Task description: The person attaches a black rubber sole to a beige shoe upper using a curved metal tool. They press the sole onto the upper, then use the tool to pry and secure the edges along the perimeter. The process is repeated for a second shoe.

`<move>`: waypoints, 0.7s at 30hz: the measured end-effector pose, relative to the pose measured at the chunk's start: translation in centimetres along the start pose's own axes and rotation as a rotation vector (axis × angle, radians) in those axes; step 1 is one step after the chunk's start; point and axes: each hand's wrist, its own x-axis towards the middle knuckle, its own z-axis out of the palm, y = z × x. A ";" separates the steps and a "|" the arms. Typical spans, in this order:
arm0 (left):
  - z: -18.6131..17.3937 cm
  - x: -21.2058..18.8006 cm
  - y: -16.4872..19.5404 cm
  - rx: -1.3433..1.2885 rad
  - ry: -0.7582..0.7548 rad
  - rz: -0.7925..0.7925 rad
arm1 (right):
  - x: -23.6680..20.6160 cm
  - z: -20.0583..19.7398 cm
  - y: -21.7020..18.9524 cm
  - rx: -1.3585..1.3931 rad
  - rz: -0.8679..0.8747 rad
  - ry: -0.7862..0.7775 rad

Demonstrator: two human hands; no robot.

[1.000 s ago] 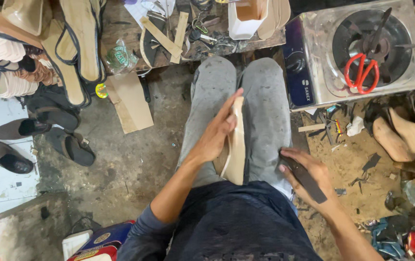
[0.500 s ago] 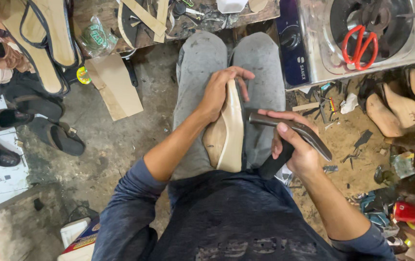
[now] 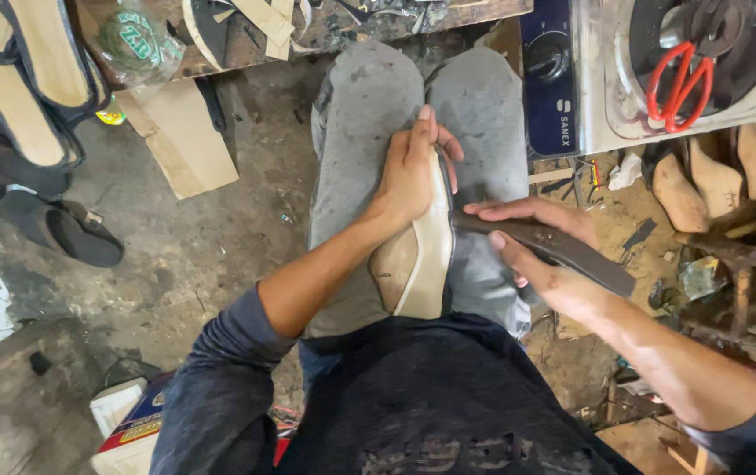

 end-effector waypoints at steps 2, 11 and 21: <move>0.2 0.0 -0.1 -0.036 0.020 -0.023 | 1.9 -1.5 -1.0 -0.186 -0.256 -0.134; -0.7 0.4 2.2 0.003 0.030 -0.019 | 2.4 2.6 -1.0 0.966 0.253 0.210; -0.3 0.6 1.7 -0.024 0.039 -0.088 | 3.4 0.7 -0.2 0.492 0.179 0.114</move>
